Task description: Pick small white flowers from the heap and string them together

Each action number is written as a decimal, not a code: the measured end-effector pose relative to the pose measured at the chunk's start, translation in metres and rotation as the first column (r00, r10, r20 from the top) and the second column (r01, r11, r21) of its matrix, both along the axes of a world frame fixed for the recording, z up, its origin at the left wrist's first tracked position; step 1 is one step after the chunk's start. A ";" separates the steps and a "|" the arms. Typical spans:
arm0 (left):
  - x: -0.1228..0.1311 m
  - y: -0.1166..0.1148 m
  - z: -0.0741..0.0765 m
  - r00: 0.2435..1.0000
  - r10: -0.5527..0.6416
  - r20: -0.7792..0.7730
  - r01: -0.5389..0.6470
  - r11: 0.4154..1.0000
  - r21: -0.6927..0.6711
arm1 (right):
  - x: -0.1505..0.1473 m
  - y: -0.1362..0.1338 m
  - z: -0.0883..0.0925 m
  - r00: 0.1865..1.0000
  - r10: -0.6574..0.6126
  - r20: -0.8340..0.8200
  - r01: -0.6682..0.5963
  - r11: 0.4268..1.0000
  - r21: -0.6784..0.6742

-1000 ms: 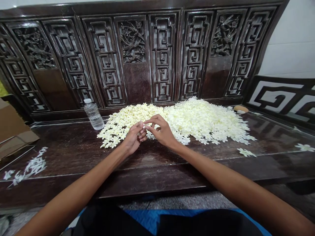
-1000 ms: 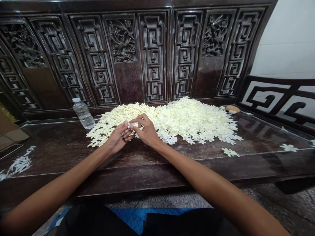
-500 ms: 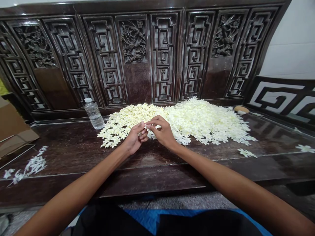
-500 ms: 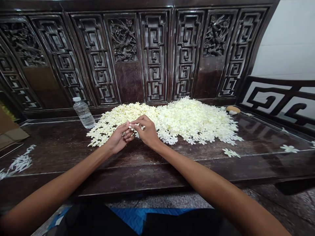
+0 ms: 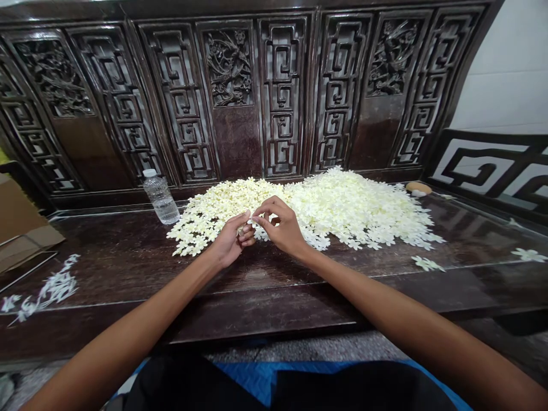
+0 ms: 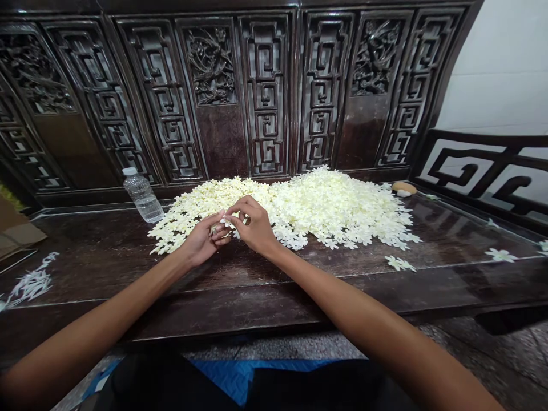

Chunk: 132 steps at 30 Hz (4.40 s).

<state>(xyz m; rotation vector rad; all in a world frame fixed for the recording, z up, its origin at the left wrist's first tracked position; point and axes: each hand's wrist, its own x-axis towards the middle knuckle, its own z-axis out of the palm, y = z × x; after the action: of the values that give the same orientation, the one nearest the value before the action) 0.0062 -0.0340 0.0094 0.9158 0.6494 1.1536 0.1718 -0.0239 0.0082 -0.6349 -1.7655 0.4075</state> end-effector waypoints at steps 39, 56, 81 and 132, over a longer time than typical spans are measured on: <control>-0.009 0.008 -0.009 0.917 0.216 -0.336 -0.131 0.957 0.259 | 0.069 0.040 0.027 0.759 -0.616 0.209 0.616 0.784 0.073; -0.007 0.011 -0.015 0.833 0.369 -0.413 -0.170 0.880 0.444 | 0.015 0.025 -0.003 0.979 0.200 0.039 -0.152 0.845 -0.513; -0.006 0.011 -0.013 0.824 0.252 -0.507 -0.019 0.907 0.420 | 0.009 0.018 -0.002 0.995 0.044 0.095 -0.009 0.942 -0.337; -0.004 0.004 -0.006 0.995 0.014 -0.098 0.001 0.989 0.145 | 0.001 0.005 -0.006 1.000 -0.003 -0.024 0.000 0.992 -0.129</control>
<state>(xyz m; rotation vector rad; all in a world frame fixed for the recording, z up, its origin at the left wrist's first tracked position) 0.0024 -0.0297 0.0034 1.1008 0.6546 1.1786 0.1730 -0.0189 0.0021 -0.7193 -1.7255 0.5297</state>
